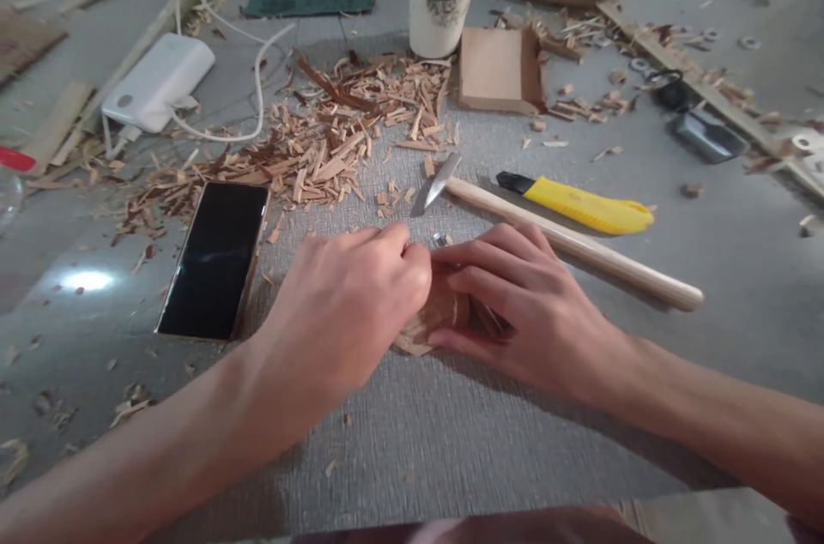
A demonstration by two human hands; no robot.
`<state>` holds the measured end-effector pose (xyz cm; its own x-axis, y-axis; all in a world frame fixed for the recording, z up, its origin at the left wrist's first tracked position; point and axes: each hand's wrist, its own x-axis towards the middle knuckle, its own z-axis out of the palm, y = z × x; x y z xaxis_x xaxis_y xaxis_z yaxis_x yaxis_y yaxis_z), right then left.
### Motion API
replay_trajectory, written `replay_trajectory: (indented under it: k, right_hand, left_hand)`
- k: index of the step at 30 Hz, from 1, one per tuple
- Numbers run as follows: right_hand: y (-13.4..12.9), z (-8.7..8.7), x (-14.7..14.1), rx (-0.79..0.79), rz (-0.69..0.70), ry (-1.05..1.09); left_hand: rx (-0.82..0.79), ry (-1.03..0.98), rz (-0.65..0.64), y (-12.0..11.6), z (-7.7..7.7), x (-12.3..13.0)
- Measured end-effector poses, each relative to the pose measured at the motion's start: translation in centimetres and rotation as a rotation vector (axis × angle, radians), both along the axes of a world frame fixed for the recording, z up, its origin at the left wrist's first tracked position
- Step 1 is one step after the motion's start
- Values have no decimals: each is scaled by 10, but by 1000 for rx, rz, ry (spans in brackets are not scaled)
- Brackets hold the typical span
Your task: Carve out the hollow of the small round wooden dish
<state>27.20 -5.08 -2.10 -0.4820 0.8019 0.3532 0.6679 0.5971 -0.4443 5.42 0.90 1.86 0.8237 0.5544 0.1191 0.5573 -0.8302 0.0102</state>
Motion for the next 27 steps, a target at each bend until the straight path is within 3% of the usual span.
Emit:
replay_trajectory:
  k: [10, 17, 22, 27]
  right_hand:
    - [-1, -1, 2, 31, 0, -10]
    - [-11, -3, 2, 115, 6, -209]
    - [-8, -1, 2, 75, 17, -91]
    - [1, 13, 10, -41, 104, 151]
  left_hand:
    - [0, 91, 73, -10, -5, -3]
    - [-116, 62, 53, -4, -6, -6]
    - [-258, -12, 161, 2, -3, -4]
    - [-475, -214, 174, 10, 15, -8]
